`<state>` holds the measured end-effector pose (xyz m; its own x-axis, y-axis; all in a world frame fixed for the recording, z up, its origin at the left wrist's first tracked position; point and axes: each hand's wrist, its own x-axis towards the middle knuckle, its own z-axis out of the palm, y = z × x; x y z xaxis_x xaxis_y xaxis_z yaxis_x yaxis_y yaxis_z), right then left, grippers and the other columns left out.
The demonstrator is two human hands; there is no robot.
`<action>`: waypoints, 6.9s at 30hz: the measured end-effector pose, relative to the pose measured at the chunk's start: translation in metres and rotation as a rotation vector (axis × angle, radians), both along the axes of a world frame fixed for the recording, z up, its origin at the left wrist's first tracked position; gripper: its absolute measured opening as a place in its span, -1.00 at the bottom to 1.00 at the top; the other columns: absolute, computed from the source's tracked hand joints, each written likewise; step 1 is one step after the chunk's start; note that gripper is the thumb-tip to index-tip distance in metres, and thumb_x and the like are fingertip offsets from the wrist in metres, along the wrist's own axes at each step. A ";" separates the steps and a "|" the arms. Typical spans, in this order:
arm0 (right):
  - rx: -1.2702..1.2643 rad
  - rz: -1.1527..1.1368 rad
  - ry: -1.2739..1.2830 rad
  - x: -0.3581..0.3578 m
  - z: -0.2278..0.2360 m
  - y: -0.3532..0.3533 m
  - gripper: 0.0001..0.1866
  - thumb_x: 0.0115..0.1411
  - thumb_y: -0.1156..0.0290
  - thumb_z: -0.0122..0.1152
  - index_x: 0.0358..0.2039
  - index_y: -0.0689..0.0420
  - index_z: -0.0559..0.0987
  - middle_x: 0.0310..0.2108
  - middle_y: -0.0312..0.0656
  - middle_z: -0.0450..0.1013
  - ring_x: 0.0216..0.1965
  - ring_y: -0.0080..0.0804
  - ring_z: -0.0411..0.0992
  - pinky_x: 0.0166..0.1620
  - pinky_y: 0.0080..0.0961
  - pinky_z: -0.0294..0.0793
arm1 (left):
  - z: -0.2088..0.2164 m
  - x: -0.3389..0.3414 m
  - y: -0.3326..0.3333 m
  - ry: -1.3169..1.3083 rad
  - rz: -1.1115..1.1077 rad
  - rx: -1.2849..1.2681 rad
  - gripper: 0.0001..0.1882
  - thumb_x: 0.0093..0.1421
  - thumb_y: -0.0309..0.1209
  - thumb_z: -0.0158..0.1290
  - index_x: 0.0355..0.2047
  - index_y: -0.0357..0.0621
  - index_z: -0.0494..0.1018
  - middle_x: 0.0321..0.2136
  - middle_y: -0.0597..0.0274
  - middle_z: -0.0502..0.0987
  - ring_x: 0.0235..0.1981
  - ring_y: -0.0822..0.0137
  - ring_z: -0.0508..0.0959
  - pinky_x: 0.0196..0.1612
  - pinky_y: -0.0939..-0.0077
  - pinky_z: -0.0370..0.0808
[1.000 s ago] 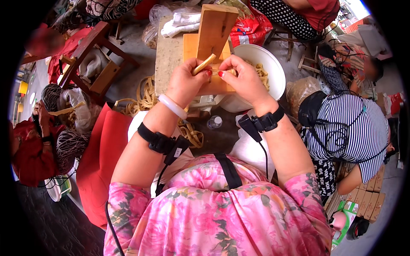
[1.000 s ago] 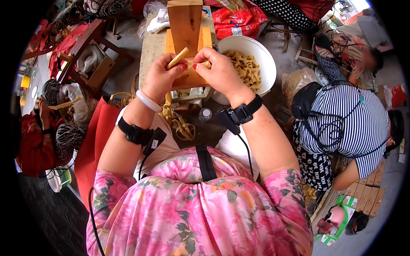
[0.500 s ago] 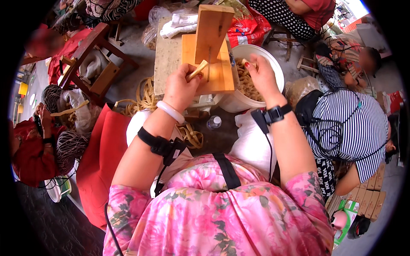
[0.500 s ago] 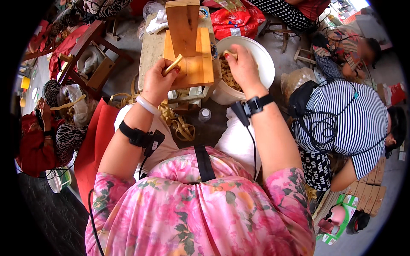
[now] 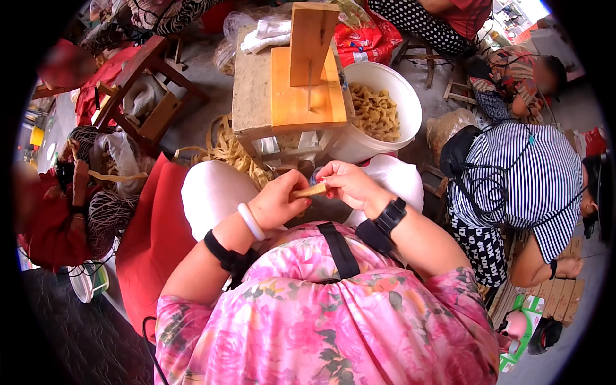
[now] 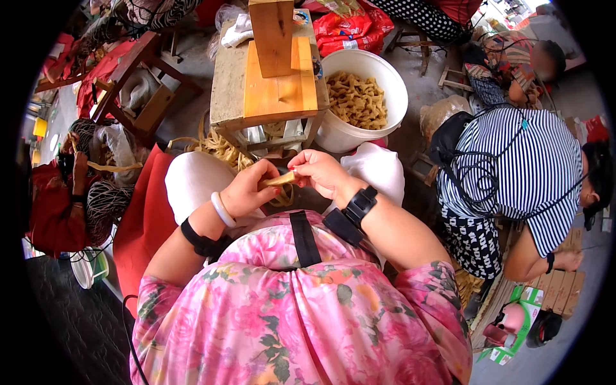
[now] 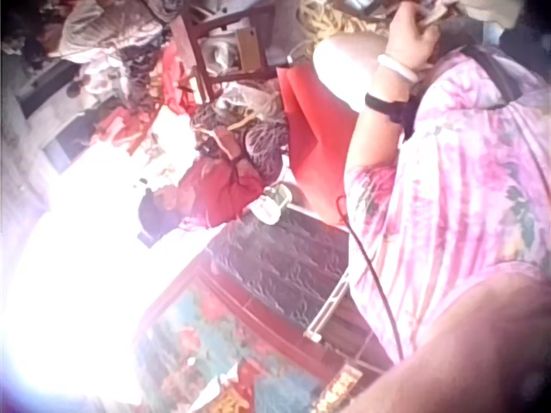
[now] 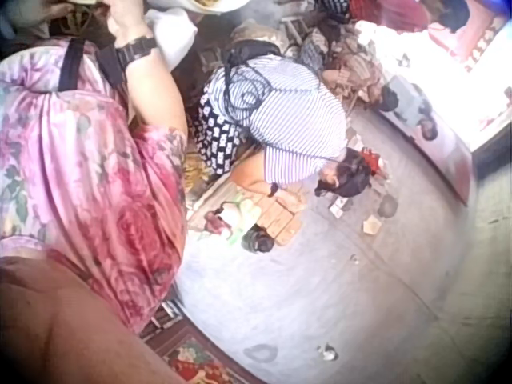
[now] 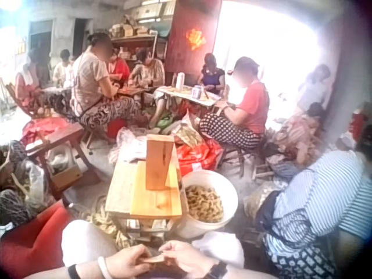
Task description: The person assembles objects by hand using strips of light-colored material, folding and interlocking them before placing them into a white bucket.
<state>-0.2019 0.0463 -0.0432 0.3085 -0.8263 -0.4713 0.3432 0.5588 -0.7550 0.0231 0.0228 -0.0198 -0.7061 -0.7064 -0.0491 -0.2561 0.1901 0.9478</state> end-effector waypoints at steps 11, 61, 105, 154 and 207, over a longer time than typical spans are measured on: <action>-1.435 0.276 1.091 0.032 0.063 0.014 -0.67 0.09 0.45 0.12 -0.09 0.14 0.50 -0.16 -0.15 0.43 -0.14 -0.23 0.43 -0.08 -0.38 0.45 | -0.023 0.012 -0.010 0.291 0.029 0.627 -0.85 0.25 -0.42 0.06 -0.22 -0.14 0.36 -0.44 0.43 0.43 -0.45 0.61 0.34 -0.39 0.71 0.31; -0.772 0.103 0.902 0.014 0.078 -0.001 -0.68 0.01 0.64 0.16 -0.18 0.23 0.39 -0.36 -0.15 0.38 -0.34 -0.41 0.42 -0.29 -0.52 0.43 | -0.009 -0.034 -0.028 0.222 0.172 -0.285 -0.76 0.10 -0.52 0.14 -0.20 -0.16 0.43 -0.34 0.13 0.53 -0.28 0.17 0.53 -0.19 0.42 0.47; -1.108 -0.049 1.105 -0.010 0.101 -0.076 -0.88 0.02 0.58 0.14 -0.39 0.16 0.46 -0.48 -0.10 0.45 -0.43 -0.13 0.46 -0.36 -0.35 0.44 | 0.054 -0.014 -0.107 0.078 0.224 0.098 -0.82 0.26 -0.31 0.06 -0.35 -0.17 0.48 -0.53 0.49 0.41 -0.54 0.62 0.30 -0.50 0.68 0.26; -0.840 -0.110 0.602 0.007 0.054 -0.004 -0.96 0.26 0.53 0.11 -0.32 0.22 0.45 -0.41 -0.27 0.49 -0.43 -0.62 0.45 -0.35 -0.64 0.45 | 0.014 -0.022 -0.041 0.504 -0.301 0.865 -0.78 0.21 -0.52 -0.03 -0.12 -0.27 0.32 -0.34 0.18 0.46 -0.46 0.50 0.44 -0.38 0.69 0.40; -1.167 0.096 1.047 0.013 0.097 -0.009 -0.85 -0.01 0.56 0.20 -0.45 0.15 0.39 -0.54 -0.06 0.40 -0.46 -0.01 0.41 -0.41 -0.24 0.39 | 0.026 -0.011 -0.046 0.246 0.315 0.124 -0.85 0.31 -0.37 -0.01 -0.30 -0.18 0.48 -0.55 0.35 0.44 -0.51 0.53 0.40 -0.43 0.63 0.35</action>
<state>-0.1891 0.0372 0.0538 0.3373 -0.8706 0.3582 -0.5907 -0.4920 -0.6395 0.0118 -0.0237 0.0064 -0.4576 -0.8892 -0.0045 -0.0470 0.0192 0.9987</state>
